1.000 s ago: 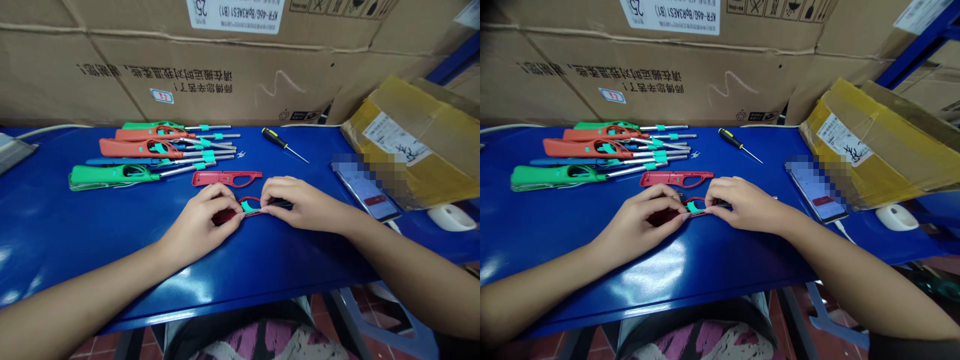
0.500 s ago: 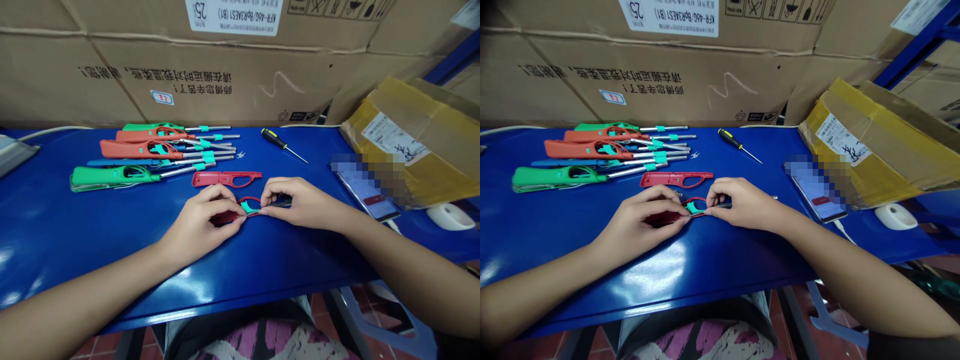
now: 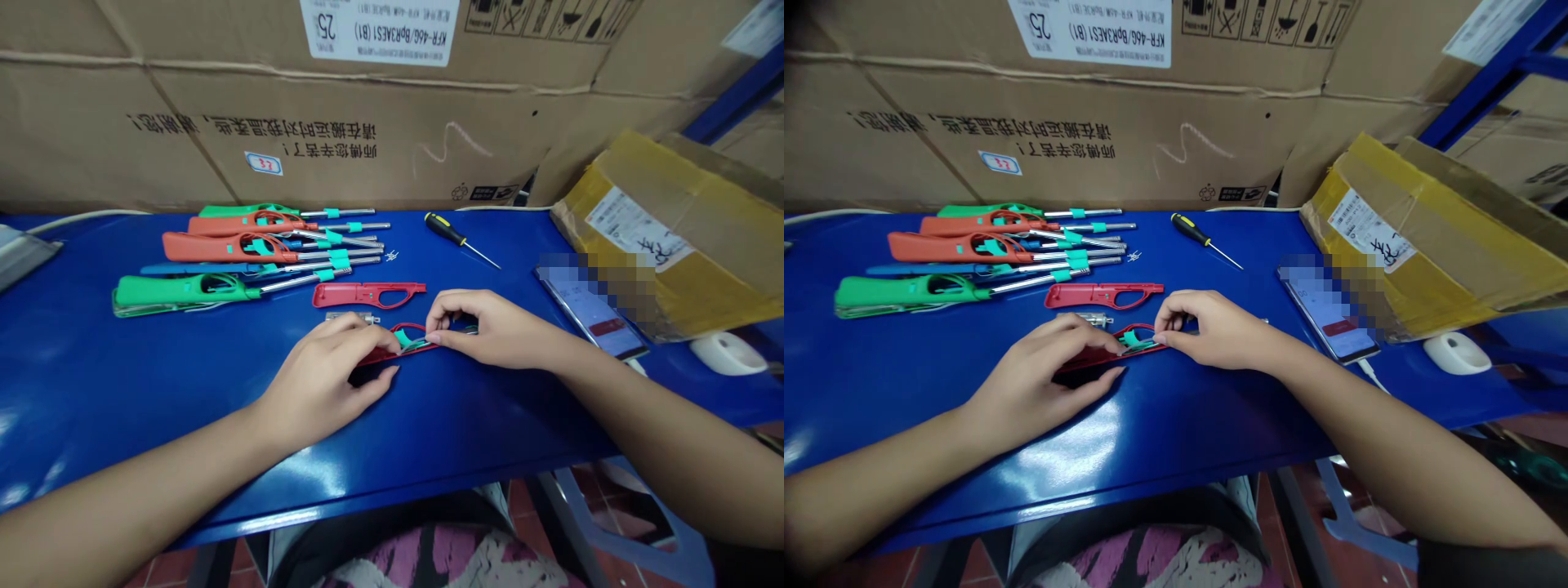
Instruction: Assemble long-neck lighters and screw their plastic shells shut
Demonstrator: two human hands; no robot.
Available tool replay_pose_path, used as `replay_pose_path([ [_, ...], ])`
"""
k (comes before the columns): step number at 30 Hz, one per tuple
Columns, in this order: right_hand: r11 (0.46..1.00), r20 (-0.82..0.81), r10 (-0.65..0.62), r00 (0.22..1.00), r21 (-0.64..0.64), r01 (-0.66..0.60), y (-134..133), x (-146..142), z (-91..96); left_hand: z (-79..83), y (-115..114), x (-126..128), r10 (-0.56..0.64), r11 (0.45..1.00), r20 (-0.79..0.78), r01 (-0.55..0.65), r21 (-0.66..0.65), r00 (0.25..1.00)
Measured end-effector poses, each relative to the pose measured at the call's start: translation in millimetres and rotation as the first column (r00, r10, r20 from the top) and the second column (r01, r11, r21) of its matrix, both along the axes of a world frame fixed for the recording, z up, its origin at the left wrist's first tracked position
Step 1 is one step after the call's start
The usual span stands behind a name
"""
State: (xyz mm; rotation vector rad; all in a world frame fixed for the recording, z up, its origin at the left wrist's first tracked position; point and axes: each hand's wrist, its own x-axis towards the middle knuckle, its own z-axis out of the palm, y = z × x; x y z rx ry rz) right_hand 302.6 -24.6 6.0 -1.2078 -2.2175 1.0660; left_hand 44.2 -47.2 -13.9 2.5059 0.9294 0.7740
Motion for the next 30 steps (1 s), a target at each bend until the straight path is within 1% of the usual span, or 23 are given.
replay_pose_path([
  [4,1.0,0.0,-0.003,1.0,0.001,0.003,-0.5,-0.1,-0.8,-2.1,-1.5,-0.1,0.014,1.0,0.032,-0.015,0.004,0.999],
  [9,0.996,0.053,0.037,0.998,0.077,-0.041,-2.7,-0.9,0.5,-3.8,-0.4,-0.1,-0.017,0.999,0.06,0.014,0.037,0.998],
  [12,0.991,0.077,0.058,0.995,0.113,-0.067,-3.6,-1.4,1.7,-3.0,-0.3,-0.5,-0.036,0.997,0.0,0.036,0.074,0.999],
  [16,0.986,0.087,0.081,0.993,0.139,-0.092,-4.5,-1.5,2.1,-1.8,-2.2,-1.5,-0.062,0.976,-0.12,0.085,0.199,0.991],
  [18,0.985,0.085,0.087,0.993,0.143,-0.098,-4.7,-1.5,1.7,-1.9,-3.4,-2.1,-0.072,0.965,-0.143,0.105,0.239,0.987],
  [20,0.985,0.076,0.088,0.993,0.144,-0.099,-4.4,-1.4,1.3,-2.1,-4.4,-2.6,-0.077,0.969,-0.129,0.105,0.225,0.989],
  [24,0.989,0.018,0.093,0.995,0.116,-0.095,-2.9,-0.5,1.9,1.2,-4.8,-1.9,-0.061,0.99,-0.022,0.063,0.125,0.998],
  [27,0.987,-0.009,0.121,0.993,0.111,-0.12,-2.5,-0.2,2.6,5.2,-2.5,-0.3,0.026,0.994,0.049,-0.031,0.103,0.998],
  [29,0.984,-0.005,0.137,0.991,0.114,-0.135,-2.9,-0.3,2.6,5.1,0.8,0.6,0.08,0.992,0.058,-0.085,0.09,0.995],
  [30,0.984,-0.001,0.141,0.99,0.113,-0.14,-3.2,-0.1,2.7,3.9,2.7,0.9,0.089,0.993,0.053,-0.093,0.078,0.995],
])
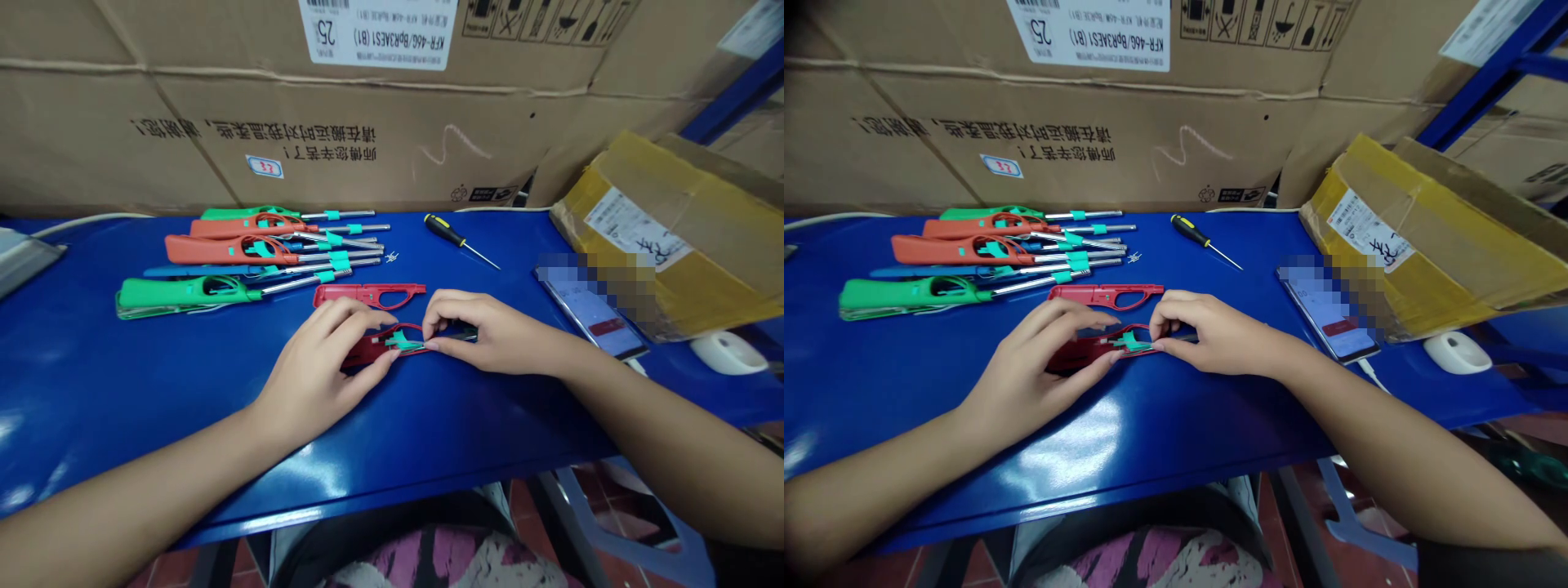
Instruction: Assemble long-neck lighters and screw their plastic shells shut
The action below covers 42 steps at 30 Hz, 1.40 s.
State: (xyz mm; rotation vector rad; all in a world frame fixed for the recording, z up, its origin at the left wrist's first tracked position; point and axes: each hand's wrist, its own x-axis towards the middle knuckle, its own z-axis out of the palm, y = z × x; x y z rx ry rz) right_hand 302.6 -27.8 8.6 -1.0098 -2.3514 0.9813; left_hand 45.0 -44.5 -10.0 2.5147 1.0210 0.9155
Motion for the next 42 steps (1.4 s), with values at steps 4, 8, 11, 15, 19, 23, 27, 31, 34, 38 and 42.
replay_pose_path([
  [4,1.0,0.037,-0.013,0.999,0.007,0.013,1.3,7.3,3.8,-7.0,5.5,-0.3,-0.027,0.999,-0.012,0.026,-0.039,1.0],
  [8,0.995,0.175,-0.093,0.98,0.05,0.085,6.2,25.0,13.5,-6.4,4.7,0.0,-0.016,0.999,0.008,0.017,-0.046,1.0],
  [11,0.998,0.293,-0.07,0.954,0.026,0.065,8.6,34.2,18.3,-3.5,3.4,1.2,-0.002,0.999,-0.015,0.002,-0.041,1.0],
  [15,1.0,0.331,-0.014,0.943,-0.002,0.016,9.3,33.5,17.1,-6.3,4.4,2.8,-0.05,0.994,-0.013,0.048,-0.097,0.999],
  [19,1.0,0.317,-0.017,0.948,-0.012,0.021,9.5,29.5,14.2,-11.5,6.0,2.4,-0.081,0.989,0.003,0.081,-0.125,0.997],
  [23,0.999,0.324,-0.042,0.945,-0.008,0.047,8.7,27.4,14.8,-11.9,6.3,1.1,-0.105,0.986,-0.002,0.104,-0.133,0.994],
  [27,0.995,0.324,-0.094,0.941,0.006,0.097,7.5,24.8,15.6,-11.2,6.3,0.6,-0.104,0.985,0.009,0.104,-0.141,0.995],
  [31,0.993,0.334,-0.111,0.936,0.011,0.114,5.9,22.8,15.8,-11.6,6.6,0.5,-0.105,0.984,0.006,0.105,-0.146,0.994],
  [34,0.993,0.362,-0.113,0.925,0.011,0.117,4.2,22.1,16.8,-11.9,6.6,0.6,-0.104,0.984,0.006,0.104,-0.147,0.995],
  [38,0.993,0.356,-0.076,0.931,-0.055,0.102,2.8,22.5,19.0,-11.1,6.0,0.4,-0.104,0.983,0.003,0.103,-0.155,0.995],
  [42,0.989,0.292,-0.045,0.955,-0.119,0.082,3.2,23.2,20.3,-10.3,5.7,0.0,-0.111,0.981,0.014,0.112,-0.157,0.994],
])
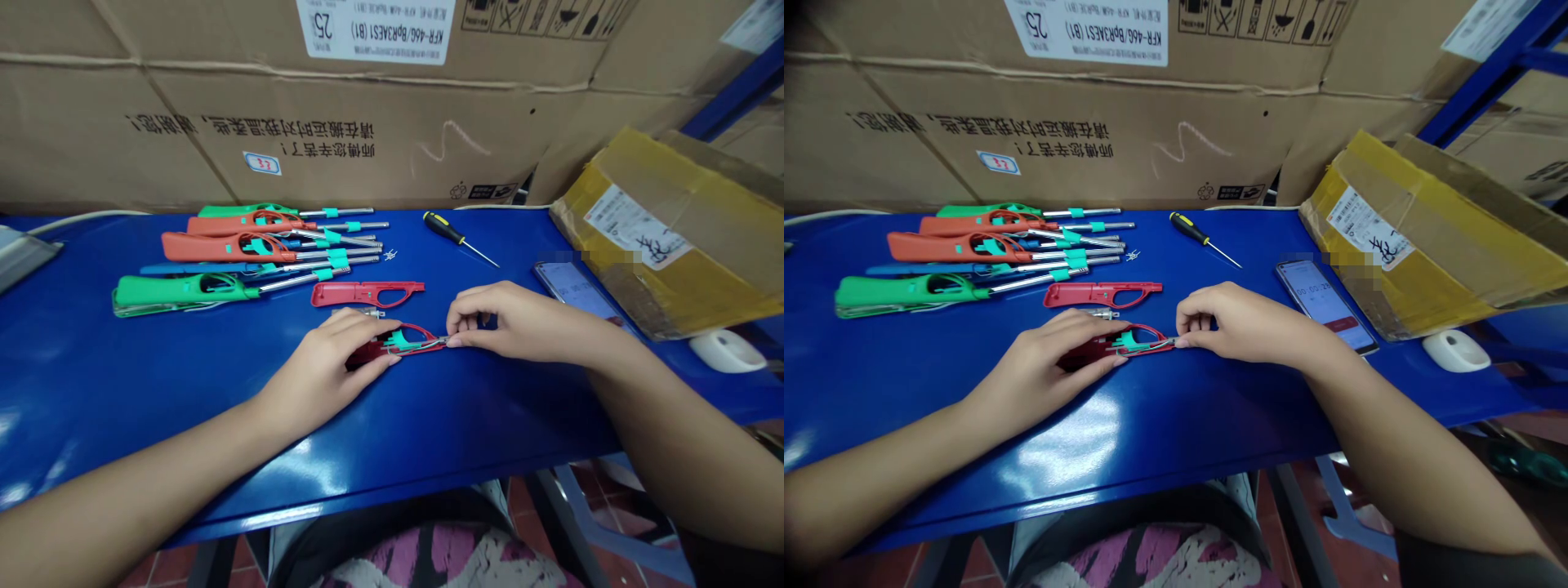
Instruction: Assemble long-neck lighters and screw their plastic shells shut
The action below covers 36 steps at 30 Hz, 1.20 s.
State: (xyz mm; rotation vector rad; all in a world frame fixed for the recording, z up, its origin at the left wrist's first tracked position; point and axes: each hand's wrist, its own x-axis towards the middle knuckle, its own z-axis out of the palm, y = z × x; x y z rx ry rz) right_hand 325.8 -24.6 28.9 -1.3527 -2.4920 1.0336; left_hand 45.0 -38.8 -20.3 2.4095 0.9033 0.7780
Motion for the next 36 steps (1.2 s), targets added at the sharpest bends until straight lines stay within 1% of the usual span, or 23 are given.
replay_pose_path([
  [6,0.993,-0.008,0.066,0.998,0.1,-0.065,0.0,0.1,0.1,-1.4,1.0,0.2,0.009,1.0,0.003,-0.009,-0.01,1.0],
  [12,0.982,0.032,0.082,0.996,0.169,-0.086,0.7,1.1,-0.6,-1.5,0.0,-0.1,0.007,1.0,0.006,-0.007,-0.013,1.0],
  [14,0.971,0.044,0.109,0.993,0.209,-0.116,0.1,1.4,-0.9,-1.6,-0.4,0.0,0.014,1.0,0.008,-0.014,-0.014,1.0],
  [18,0.933,0.071,0.161,0.984,0.314,-0.175,-1.5,0.4,-2.7,-2.3,0.1,0.3,0.027,1.0,0.017,-0.026,-0.012,1.0],
  [22,0.909,0.073,0.168,0.983,0.375,-0.183,-1.5,-0.5,-5.7,-1.4,0.1,0.0,0.046,0.999,0.018,-0.046,0.0,0.999],
  [27,0.91,0.047,0.167,0.985,0.378,-0.172,0.2,0.7,-8.6,0.8,-1.1,-1.0,0.071,0.997,0.033,-0.072,0.019,0.997],
  [31,0.924,0.009,0.143,0.99,0.357,-0.137,2.4,-1.3,-9.7,-0.4,0.2,-0.8,0.065,0.998,0.034,-0.066,0.022,0.997],
  [33,0.94,-0.033,0.117,0.993,0.326,-0.1,3.3,-3.9,-9.4,-1.1,0.8,-0.3,0.067,0.998,0.035,-0.067,0.016,0.997],
  [36,0.973,-0.115,0.011,0.993,0.231,0.016,4.0,-9.0,-9.8,-1.4,0.6,0.1,0.068,0.998,0.028,-0.068,0.005,0.997],
])
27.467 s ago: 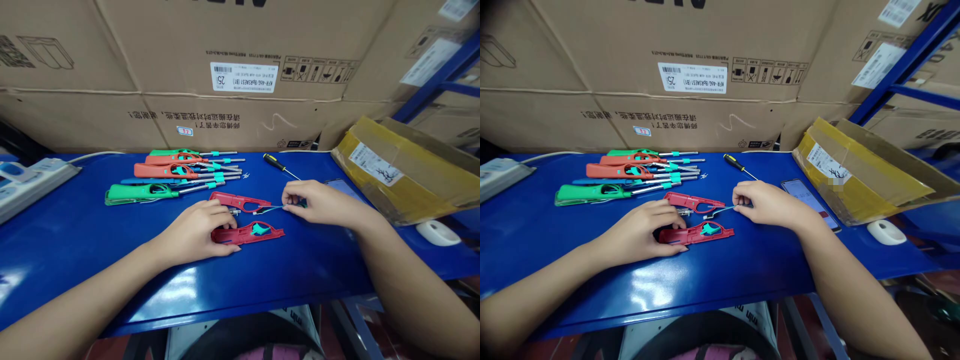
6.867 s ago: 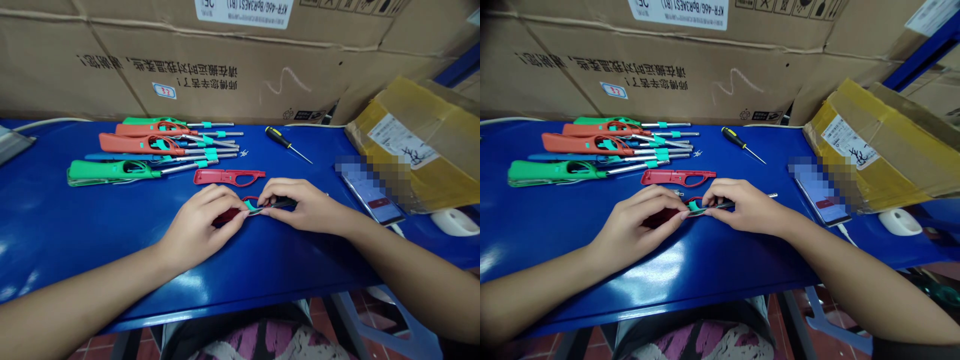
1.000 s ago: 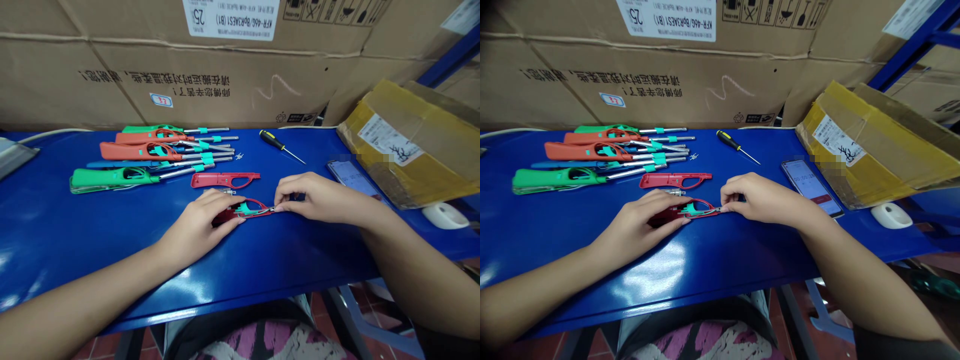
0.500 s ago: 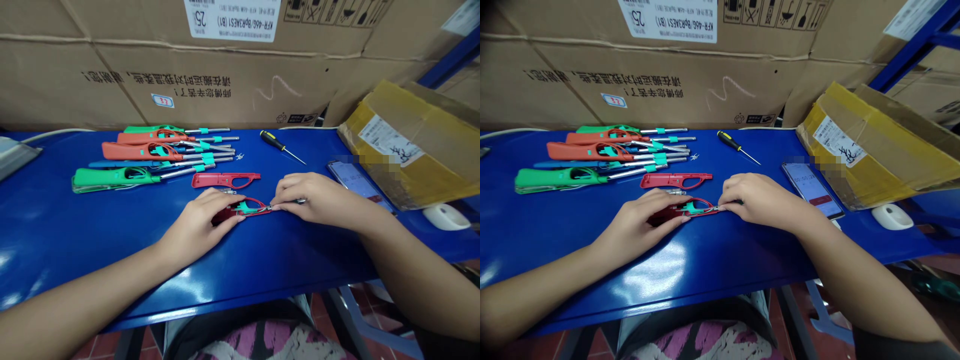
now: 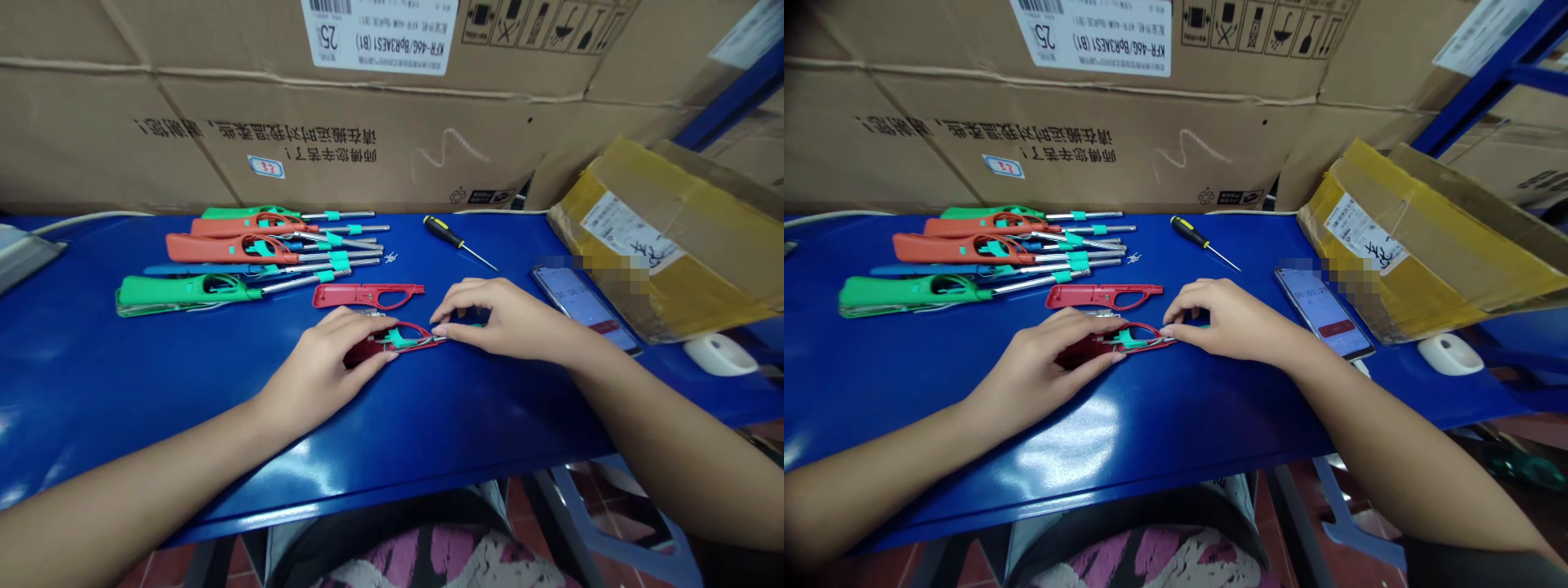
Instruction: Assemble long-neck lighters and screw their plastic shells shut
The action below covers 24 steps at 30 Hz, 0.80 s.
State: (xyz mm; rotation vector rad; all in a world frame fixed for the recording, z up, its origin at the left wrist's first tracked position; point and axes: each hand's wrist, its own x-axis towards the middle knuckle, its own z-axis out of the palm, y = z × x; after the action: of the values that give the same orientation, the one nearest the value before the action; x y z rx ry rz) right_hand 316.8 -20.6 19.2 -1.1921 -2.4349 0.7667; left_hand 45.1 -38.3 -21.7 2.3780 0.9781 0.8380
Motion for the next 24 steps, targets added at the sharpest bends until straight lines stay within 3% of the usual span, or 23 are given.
replay_pose_path([
  [7,0.979,-0.055,-0.131,0.99,-0.163,0.12,4.1,-7.7,-8.2,0.9,-1.1,-0.3,-0.005,1.0,-0.002,0.005,-0.007,1.0],
  [24,0.966,-0.034,-0.115,0.993,-0.235,0.104,2.5,-8.1,0.1,3.4,-1.5,2.1,0.01,1.0,-0.009,-0.01,-0.017,1.0],
])
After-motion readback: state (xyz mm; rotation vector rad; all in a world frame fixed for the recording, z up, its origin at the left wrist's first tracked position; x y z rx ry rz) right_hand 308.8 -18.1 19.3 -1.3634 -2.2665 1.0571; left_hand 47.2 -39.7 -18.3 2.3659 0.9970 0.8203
